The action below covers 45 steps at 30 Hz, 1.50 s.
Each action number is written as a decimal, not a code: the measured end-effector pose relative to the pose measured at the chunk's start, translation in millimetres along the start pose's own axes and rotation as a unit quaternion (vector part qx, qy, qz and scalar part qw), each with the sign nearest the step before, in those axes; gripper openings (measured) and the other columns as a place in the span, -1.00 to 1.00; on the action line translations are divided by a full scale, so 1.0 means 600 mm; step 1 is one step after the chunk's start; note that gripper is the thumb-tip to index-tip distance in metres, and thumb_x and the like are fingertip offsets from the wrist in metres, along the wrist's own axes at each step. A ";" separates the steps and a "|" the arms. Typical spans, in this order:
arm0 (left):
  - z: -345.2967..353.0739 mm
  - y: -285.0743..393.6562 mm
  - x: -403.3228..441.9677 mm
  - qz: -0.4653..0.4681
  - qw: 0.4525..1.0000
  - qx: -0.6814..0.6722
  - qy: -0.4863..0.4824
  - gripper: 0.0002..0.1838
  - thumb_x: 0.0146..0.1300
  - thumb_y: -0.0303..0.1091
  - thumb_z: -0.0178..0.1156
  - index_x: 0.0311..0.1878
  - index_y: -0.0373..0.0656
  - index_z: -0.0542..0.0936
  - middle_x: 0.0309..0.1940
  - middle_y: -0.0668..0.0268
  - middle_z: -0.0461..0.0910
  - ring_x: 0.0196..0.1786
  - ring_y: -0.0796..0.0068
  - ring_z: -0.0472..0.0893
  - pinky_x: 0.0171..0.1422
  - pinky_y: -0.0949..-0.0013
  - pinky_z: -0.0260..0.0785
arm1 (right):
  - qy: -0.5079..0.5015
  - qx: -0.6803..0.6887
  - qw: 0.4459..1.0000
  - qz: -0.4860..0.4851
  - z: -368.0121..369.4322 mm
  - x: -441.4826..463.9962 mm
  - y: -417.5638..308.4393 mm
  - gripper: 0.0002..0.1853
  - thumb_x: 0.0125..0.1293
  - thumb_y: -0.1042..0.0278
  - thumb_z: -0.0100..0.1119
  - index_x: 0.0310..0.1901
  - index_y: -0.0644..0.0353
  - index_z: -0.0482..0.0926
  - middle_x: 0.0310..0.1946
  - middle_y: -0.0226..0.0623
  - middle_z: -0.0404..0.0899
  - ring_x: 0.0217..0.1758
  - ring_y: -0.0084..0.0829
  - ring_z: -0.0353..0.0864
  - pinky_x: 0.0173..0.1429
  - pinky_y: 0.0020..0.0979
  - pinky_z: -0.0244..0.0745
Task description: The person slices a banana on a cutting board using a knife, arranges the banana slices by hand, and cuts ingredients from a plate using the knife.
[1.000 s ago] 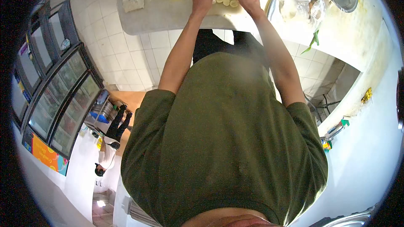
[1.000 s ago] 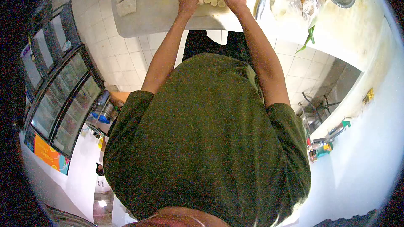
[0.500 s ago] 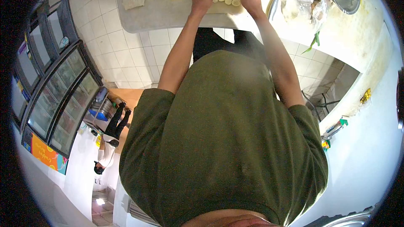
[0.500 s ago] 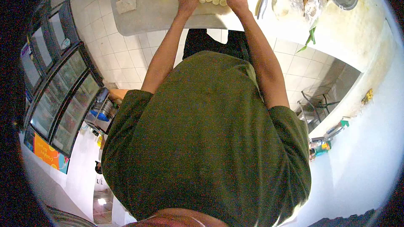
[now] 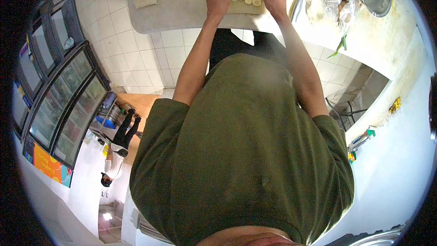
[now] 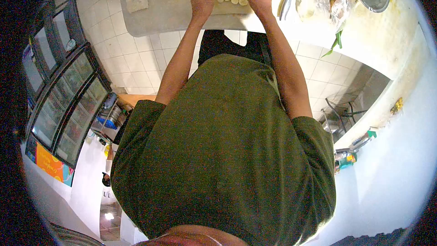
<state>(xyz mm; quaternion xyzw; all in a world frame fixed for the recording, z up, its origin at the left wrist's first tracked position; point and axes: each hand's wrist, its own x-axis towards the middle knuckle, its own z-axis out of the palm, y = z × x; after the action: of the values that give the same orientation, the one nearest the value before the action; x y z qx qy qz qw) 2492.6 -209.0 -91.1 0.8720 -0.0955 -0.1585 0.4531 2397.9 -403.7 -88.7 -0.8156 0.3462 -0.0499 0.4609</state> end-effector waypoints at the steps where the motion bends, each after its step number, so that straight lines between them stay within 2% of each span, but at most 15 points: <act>1: 0.000 -0.001 0.000 -0.001 1.000 -0.001 -0.003 -0.64 0.23 -0.47 0.27 0.09 -0.34 0.56 -0.12 0.08 0.66 -0.13 0.23 0.70 0.01 0.24 0.58 | -0.006 0.007 1.000 0.012 0.000 -0.001 0.000 -0.60 0.34 0.28 0.18 0.12 0.36 0.56 -0.18 -0.02 0.73 -0.09 -0.13 0.75 0.05 -0.23 0.62; 4: -0.005 0.007 -0.012 0.019 0.998 0.053 -0.036 -0.50 0.17 -0.43 0.37 0.16 -0.33 0.50 -0.05 0.05 0.59 -0.02 0.16 0.64 0.13 0.19 0.53 | 0.014 -0.116 0.993 -0.033 0.009 -0.022 0.005 -0.47 0.26 0.12 0.30 0.10 0.40 0.52 -0.18 0.04 0.69 -0.07 -0.04 0.71 0.04 -0.16 0.60; 7: 0.006 0.008 -0.031 0.010 0.997 0.069 -0.039 -0.35 0.06 -0.35 0.49 0.20 -0.32 0.44 0.00 0.02 0.51 0.09 0.08 0.55 0.22 0.13 0.44 | 0.022 -0.130 0.990 0.042 0.018 -0.034 -0.007 -0.36 0.17 -0.01 0.38 0.05 0.42 0.50 -0.19 0.09 0.66 -0.06 0.03 0.68 0.04 -0.10 0.59; 10: 0.007 0.007 -0.045 0.004 0.997 0.055 -0.060 -0.26 0.00 -0.29 0.55 0.21 -0.32 0.41 0.04 -0.02 0.48 0.15 0.00 0.51 0.27 0.10 0.39 | 0.017 -0.141 0.986 0.091 0.013 -0.035 -0.023 -0.37 0.13 -0.04 0.40 -0.01 0.41 0.52 -0.19 0.12 0.66 -0.08 0.04 0.69 0.04 -0.09 0.59; 16: 0.012 -0.005 -0.040 0.017 0.996 0.049 -0.074 -0.26 0.03 -0.30 0.54 0.24 -0.31 0.40 0.10 0.01 0.45 0.18 -0.05 0.47 0.28 0.06 0.36 | -0.026 -0.149 0.985 0.081 0.011 -0.020 -0.011 -0.42 0.08 0.01 0.37 -0.05 0.39 0.54 -0.18 0.16 0.66 -0.05 0.05 0.68 0.06 -0.09 0.59; 19: 0.014 -0.011 -0.038 0.090 0.985 0.140 -0.047 -0.28 0.04 -0.25 0.53 0.24 -0.27 0.43 0.12 0.03 0.45 0.20 -0.03 0.45 0.31 0.02 0.32 | -0.041 -0.145 0.983 0.109 0.006 -0.018 -0.008 -0.45 0.07 0.08 0.34 -0.02 0.38 0.54 -0.17 0.16 0.65 -0.03 0.07 0.66 0.09 -0.09 0.59; 25: 0.021 0.031 -0.046 0.231 0.948 0.212 -0.050 -0.32 0.04 -0.09 0.49 0.23 -0.12 0.53 0.23 0.11 0.38 0.38 0.04 0.31 0.51 -0.12 0.08 | -0.073 -0.197 0.978 0.011 -0.024 -0.043 0.005 -0.50 0.17 0.15 0.35 0.07 0.27 0.52 -0.06 0.16 0.55 0.02 0.13 0.64 0.09 -0.03 0.60; 28: 0.041 0.040 -0.030 0.322 0.904 0.277 -0.048 -0.34 -0.02 0.00 0.52 0.13 -0.09 0.60 0.29 0.14 0.41 0.39 0.06 0.35 0.44 -0.13 0.14 | -0.075 -0.204 0.976 -0.005 -0.035 -0.054 -0.001 -0.54 0.24 0.12 0.33 0.08 0.21 0.56 -0.02 0.15 0.53 0.01 0.13 0.64 0.09 -0.03 0.61; 31: 0.050 0.052 -0.032 0.333 0.884 0.317 -0.086 -0.39 0.13 0.06 0.38 0.19 -0.04 0.58 0.29 0.12 0.35 0.47 0.06 0.21 0.59 -0.19 -0.08 | -0.073 -0.222 0.972 -0.005 -0.042 -0.049 -0.010 -0.58 0.30 0.07 0.30 0.05 0.19 0.61 -0.01 0.15 0.53 0.01 0.10 0.66 0.07 -0.03 0.62; 34: 0.060 0.055 -0.031 0.332 0.872 0.350 -0.083 -0.43 0.15 0.07 0.37 0.16 0.00 0.61 0.29 0.16 0.35 0.46 0.09 0.23 0.59 -0.18 -0.08 | -0.105 -0.261 0.959 -0.034 -0.053 -0.034 -0.006 -0.59 0.34 0.02 0.27 0.03 0.17 0.65 -0.03 0.10 0.56 0.00 0.07 0.67 0.05 -0.03 0.64; 37: 0.084 0.036 -0.025 0.327 0.894 0.305 -0.027 -0.46 0.14 0.07 0.37 0.13 0.02 0.63 0.30 0.19 0.36 0.45 0.11 0.26 0.60 -0.18 -0.09 | -0.156 -0.312 0.937 -0.032 -0.067 -0.019 -0.005 -0.56 0.33 -0.03 0.28 0.04 0.16 0.64 -0.05 0.06 0.59 0.00 0.05 0.67 0.05 -0.06 0.64; 40: 0.070 0.031 -0.023 0.298 0.915 0.264 -0.069 -0.46 0.11 0.07 0.40 0.12 0.03 0.64 0.30 0.23 0.38 0.44 0.13 0.28 0.60 -0.17 -0.07 | -0.147 -0.303 0.938 -0.075 -0.070 -0.014 0.006 -0.55 0.32 -0.07 0.28 0.01 0.15 0.65 -0.05 0.02 0.60 0.01 0.03 0.67 0.07 -0.06 0.64; 45: 0.033 0.010 -0.023 0.304 0.899 0.301 -0.094 -0.48 0.06 0.05 0.45 0.08 0.06 0.67 0.31 0.25 0.40 0.46 0.15 0.27 0.58 -0.14 -0.01 | -0.106 -0.269 0.951 -0.112 -0.049 -0.007 0.004 -0.53 0.28 -0.10 0.30 -0.04 0.17 0.63 -0.06 -0.01 0.61 0.02 0.02 0.65 0.06 -0.02 0.62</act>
<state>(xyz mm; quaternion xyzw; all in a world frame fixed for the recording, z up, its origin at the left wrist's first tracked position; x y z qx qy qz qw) 2472.8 -223.2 -94.1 0.8762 -0.4415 -0.0584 0.1842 2381.5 -422.8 -72.9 -0.9433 0.2024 0.0809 0.2503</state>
